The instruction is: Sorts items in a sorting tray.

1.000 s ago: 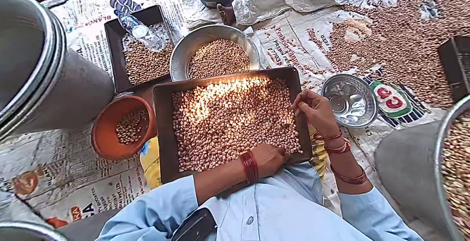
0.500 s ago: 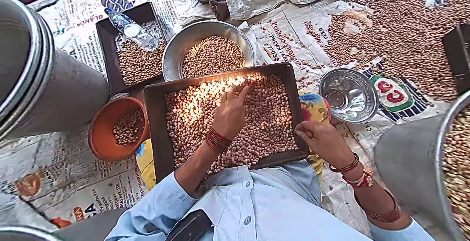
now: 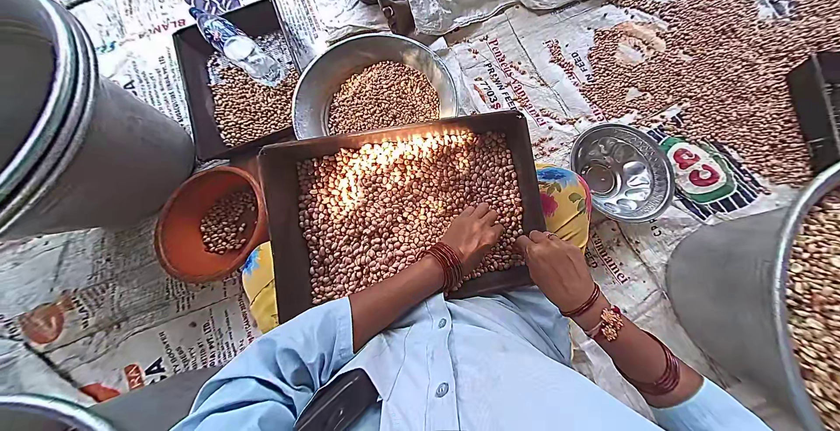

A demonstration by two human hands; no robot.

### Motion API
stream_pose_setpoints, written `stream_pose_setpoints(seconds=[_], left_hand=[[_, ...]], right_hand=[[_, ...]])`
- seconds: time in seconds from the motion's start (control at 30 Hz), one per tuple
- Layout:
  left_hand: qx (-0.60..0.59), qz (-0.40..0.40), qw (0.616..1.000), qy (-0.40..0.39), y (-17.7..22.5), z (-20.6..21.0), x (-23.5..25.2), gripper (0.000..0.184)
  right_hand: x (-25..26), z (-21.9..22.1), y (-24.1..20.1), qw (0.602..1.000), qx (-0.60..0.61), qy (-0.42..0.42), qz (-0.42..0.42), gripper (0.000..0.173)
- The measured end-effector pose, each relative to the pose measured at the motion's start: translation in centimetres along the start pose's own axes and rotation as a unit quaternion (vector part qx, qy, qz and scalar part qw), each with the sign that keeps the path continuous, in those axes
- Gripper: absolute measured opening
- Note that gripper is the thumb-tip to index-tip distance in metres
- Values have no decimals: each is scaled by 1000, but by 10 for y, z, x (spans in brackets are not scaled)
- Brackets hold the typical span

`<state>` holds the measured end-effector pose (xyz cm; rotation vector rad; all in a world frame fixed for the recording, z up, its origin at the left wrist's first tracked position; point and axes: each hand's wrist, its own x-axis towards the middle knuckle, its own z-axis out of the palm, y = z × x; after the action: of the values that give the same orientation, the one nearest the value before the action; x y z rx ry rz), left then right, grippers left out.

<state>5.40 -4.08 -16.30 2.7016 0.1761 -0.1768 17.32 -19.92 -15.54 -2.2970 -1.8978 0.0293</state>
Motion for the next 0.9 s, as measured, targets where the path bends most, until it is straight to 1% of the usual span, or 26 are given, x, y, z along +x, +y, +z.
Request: stream_pose_setpoints(seconds=[0.07, 0.13, 0.17, 0.2, 0.27, 0.3, 0.33, 0.37, 0.4, 0.43, 0.47, 0.5, 0.6, 0.67, 0.8, 0.87, 0.9], left_hand=[[11, -17, 997, -70, 5, -8, 4, 27], [14, -34, 996, -87, 5, -10, 4, 28], [4, -39, 996, -77, 3, -9, 3, 29], [-20, -42, 997, -55, -1, -10, 1, 29], [-126, -75, 989, -2, -13, -21, -6, 30], [-179, -98, 977, 54, -21, -28, -11, 29], [-216, -118, 961, 128, -30, -33, -16, 25], [-240, -143, 944, 179, -38, -39, -20, 22], [-242, -158, 935, 206, -44, -43, -23, 21], [-232, -161, 937, 207, -46, -46, -25, 22], [-217, -151, 945, 193, -45, -45, -24, 22], [-202, -134, 957, 158, -41, -42, -23, 22], [-171, -99, 980, 2, -20, -33, -14, 28], [-125, -87, 986, -65, -9, -26, -4, 32], [-37, -84, 985, -147, 7, -19, 11, 32], [-24, -87, 985, -150, 13, -19, 11, 31], [-19, -88, 985, -148, 14, -19, 9, 30]], right_hand=[[1, -4, 1, 1000, 15, -21, 1, 7], [0, -1, -1, 999, 5, -27, -22, 6], [-1, 1, -3, 999, -8, -27, -32, 6], [-1, 4, -6, 999, -19, -34, -35, 4], [0, 8, -8, 998, -39, -35, -28, 4], [1, 9, -8, 998, -44, -31, -24, 6], [2, 10, -9, 998, -45, -31, -20, 8], [2, 11, -10, 998, -45, -35, -16, 9], [2, 11, -11, 998, -44, -42, -12, 10], [2, 11, -12, 998, -47, -48, -9, 11], [3, 9, -12, 997, -49, -58, -7, 11], [3, 7, -13, 996, -51, -71, -5, 12], [5, 4, -13, 994, -54, -91, -8, 12], [5, 7, -10, 994, -64, -81, -23, 11], [7, 0, -7, 988, -63, -139, -25, 20], [10, -3, -7, 984, -52, -167, -19, 22], [11, -5, -6, 985, -34, -166, -19, 22]])
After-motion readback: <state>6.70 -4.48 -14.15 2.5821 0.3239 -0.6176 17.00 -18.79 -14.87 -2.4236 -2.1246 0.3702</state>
